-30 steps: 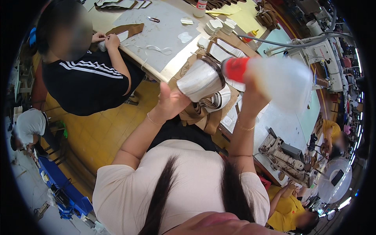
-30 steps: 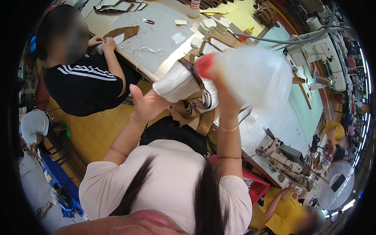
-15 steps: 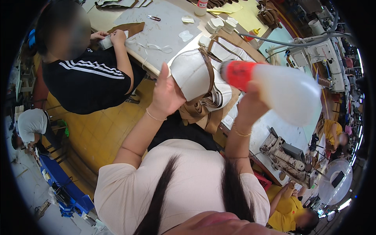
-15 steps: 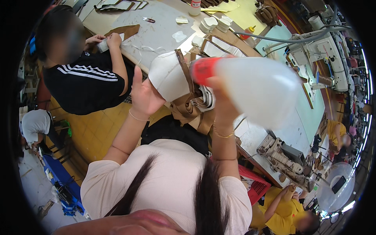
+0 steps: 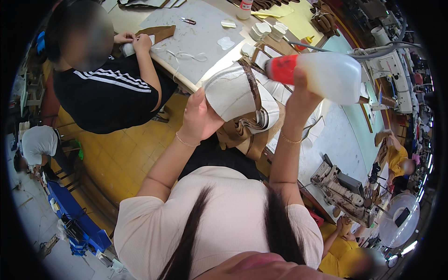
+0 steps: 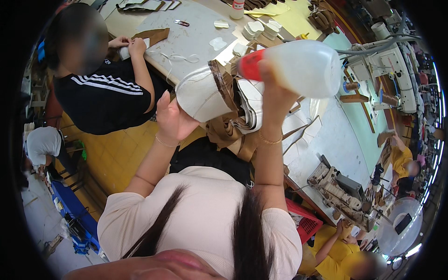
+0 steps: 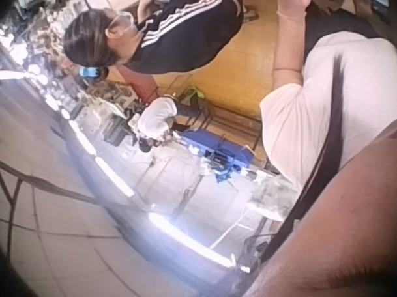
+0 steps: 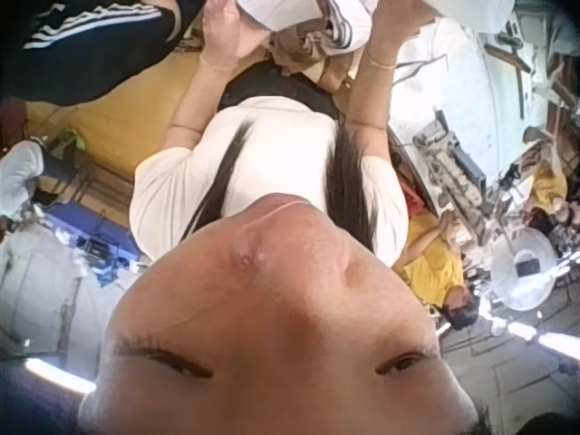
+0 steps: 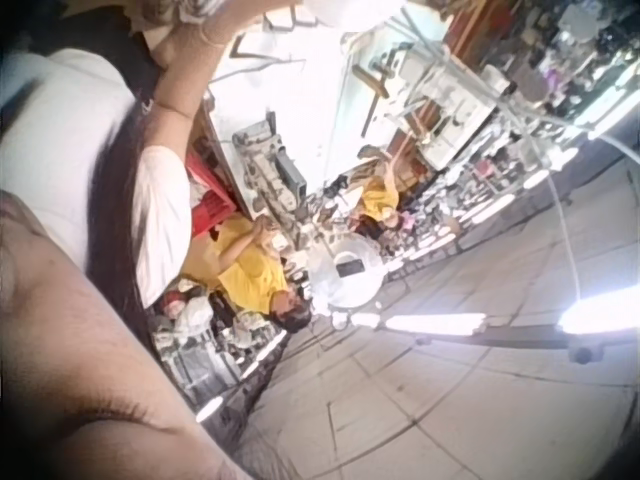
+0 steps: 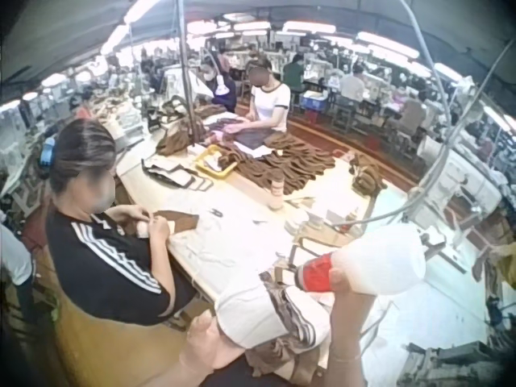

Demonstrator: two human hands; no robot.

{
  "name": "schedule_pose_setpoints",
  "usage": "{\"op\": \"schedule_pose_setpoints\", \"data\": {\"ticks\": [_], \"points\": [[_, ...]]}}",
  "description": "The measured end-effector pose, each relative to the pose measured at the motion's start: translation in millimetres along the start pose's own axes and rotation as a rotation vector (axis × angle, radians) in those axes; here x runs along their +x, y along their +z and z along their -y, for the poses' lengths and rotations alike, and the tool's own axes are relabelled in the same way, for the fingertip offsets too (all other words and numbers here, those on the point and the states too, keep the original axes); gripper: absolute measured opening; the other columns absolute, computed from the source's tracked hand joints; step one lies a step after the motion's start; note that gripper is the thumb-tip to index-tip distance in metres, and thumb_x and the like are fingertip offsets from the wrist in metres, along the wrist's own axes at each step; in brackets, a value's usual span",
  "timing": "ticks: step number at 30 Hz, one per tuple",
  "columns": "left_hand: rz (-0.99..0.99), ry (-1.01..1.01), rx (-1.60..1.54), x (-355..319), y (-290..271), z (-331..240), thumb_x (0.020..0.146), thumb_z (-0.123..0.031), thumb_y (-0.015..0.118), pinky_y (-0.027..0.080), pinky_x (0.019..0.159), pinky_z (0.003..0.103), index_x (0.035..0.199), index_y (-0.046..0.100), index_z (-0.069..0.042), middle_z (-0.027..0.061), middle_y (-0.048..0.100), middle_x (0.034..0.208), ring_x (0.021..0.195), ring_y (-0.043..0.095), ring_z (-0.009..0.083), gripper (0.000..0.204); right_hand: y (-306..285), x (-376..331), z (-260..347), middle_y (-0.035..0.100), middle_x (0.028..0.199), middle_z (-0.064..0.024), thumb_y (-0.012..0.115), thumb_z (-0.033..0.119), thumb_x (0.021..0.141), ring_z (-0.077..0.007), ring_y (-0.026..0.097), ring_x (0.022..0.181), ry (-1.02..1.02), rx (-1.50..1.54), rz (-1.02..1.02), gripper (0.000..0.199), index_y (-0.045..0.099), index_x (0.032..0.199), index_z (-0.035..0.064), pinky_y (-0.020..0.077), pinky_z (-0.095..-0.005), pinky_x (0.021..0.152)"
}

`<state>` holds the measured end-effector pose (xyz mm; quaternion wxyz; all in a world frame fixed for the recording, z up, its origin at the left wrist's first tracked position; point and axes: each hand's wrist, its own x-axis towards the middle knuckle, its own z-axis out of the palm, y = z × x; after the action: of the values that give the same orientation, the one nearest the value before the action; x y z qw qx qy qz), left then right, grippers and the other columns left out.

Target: The person holds a white fabric piece and repeatedly applies glue from a red-capped bottle along its edges. She rotates the piece to cover different sides and places it back on the table between applications.

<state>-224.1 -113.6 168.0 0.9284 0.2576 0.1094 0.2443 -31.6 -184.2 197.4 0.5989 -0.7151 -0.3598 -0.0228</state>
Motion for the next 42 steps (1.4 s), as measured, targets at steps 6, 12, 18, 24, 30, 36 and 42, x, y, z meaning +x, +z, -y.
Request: {"op": "schedule_pose_setpoints", "data": {"ticks": [6, 12, 18, 24, 30, 36, 42], "points": [[-0.051, -0.086, -0.161, 11, 15, -5, 0.077, -0.072, 0.039, 0.023, 0.106, 0.043, 0.138, 0.026, -0.003, 0.0123, 0.033, 0.14, 0.129, 0.032, 0.0267, 0.093, 0, -13, 16, 0.06, 0.102, -0.0106, 0.069, 0.035, 0.078, -0.0194, 0.057, 0.093, -0.063, 0.41, -0.111, 0.048, 0.055, 0.105, -0.003, 0.0467, -0.0337, 0.084], [0.119, -0.117, -0.223, 13, 26, -5, 0.078, -0.076, 0.024, 0.019, 0.109, 0.038, 0.139, 0.022, -0.001, 0.0127, 0.03, 0.141, 0.13, 0.029, 0.0243, 0.097, 6, -45, 29, 0.061, 0.106, -0.0084, 0.077, 0.018, 0.068, -0.0195, 0.059, 0.091, -0.258, 0.18, 0.283, 0.039, 0.062, 0.102, 0.006, 0.0472, -0.0319, 0.079], [0.208, -0.104, -0.458, 10, 26, -2, 0.073, -0.082, 0.02, 0.017, 0.109, 0.042, 0.14, 0.02, -0.003, 0.0123, 0.028, 0.143, 0.131, 0.028, 0.0255, 0.103, 10, -33, 16, 0.06, 0.106, -0.0082, 0.075, 0.014, 0.071, -0.0202, 0.057, 0.093, 0.087, 0.501, 0.037, 0.04, 0.059, 0.107, 0.0048, 0.0473, -0.029, 0.078], [0.138, -0.113, -0.446, 9, 29, -7, 0.071, -0.083, 0.023, 0.019, 0.108, 0.042, 0.141, 0.021, -0.006, 0.0122, 0.03, 0.142, 0.13, 0.03, 0.0264, 0.104, -13, -47, 19, 0.059, 0.103, -0.0042, 0.07, 0.012, 0.078, -0.0145, 0.055, 0.092, 0.095, 0.542, 0.426, 0.042, 0.052, 0.115, 0.0029, 0.0472, -0.024, 0.076], [0.217, -0.105, -0.515, 11, 22, 0, 0.07, -0.083, 0.025, 0.019, 0.108, 0.043, 0.14, 0.022, -0.007, 0.0121, 0.028, 0.143, 0.131, 0.028, 0.0269, 0.104, -18, -49, 30, 0.06, 0.101, -0.0106, 0.079, 0.019, 0.066, -0.022, 0.057, 0.097, -0.213, 0.26, 0.487, 0.045, 0.06, 0.106, 0.007, 0.0453, -0.0315, 0.084], [0.173, -0.068, -0.545, 10, 19, -9, 0.076, -0.077, 0.03, 0.021, 0.108, 0.044, 0.139, 0.024, -0.004, 0.0132, 0.03, 0.142, 0.13, 0.029, 0.0281, 0.097, -17, -13, -16, 0.06, 0.1, -0.0059, 0.076, 0.014, 0.072, -0.014, 0.058, 0.082, -0.012, 0.08, -0.099, 0.037, 0.059, 0.102, -0.0002, 0.0498, -0.028, 0.074], [-0.131, -0.075, -0.416, 17, 3, 5, 0.085, -0.064, 0.029, 0.022, 0.107, 0.042, 0.137, 0.028, -0.001, 0.0162, 0.033, 0.139, 0.128, 0.032, 0.0285, 0.082, -14, -32, 12, 0.058, 0.105, -0.0139, 0.072, 0.032, 0.076, -0.0222, 0.058, 0.093, -0.127, 0.244, -0.011, 0.052, 0.052, 0.108, -0.0035, 0.0474, -0.0345, 0.083]]}}
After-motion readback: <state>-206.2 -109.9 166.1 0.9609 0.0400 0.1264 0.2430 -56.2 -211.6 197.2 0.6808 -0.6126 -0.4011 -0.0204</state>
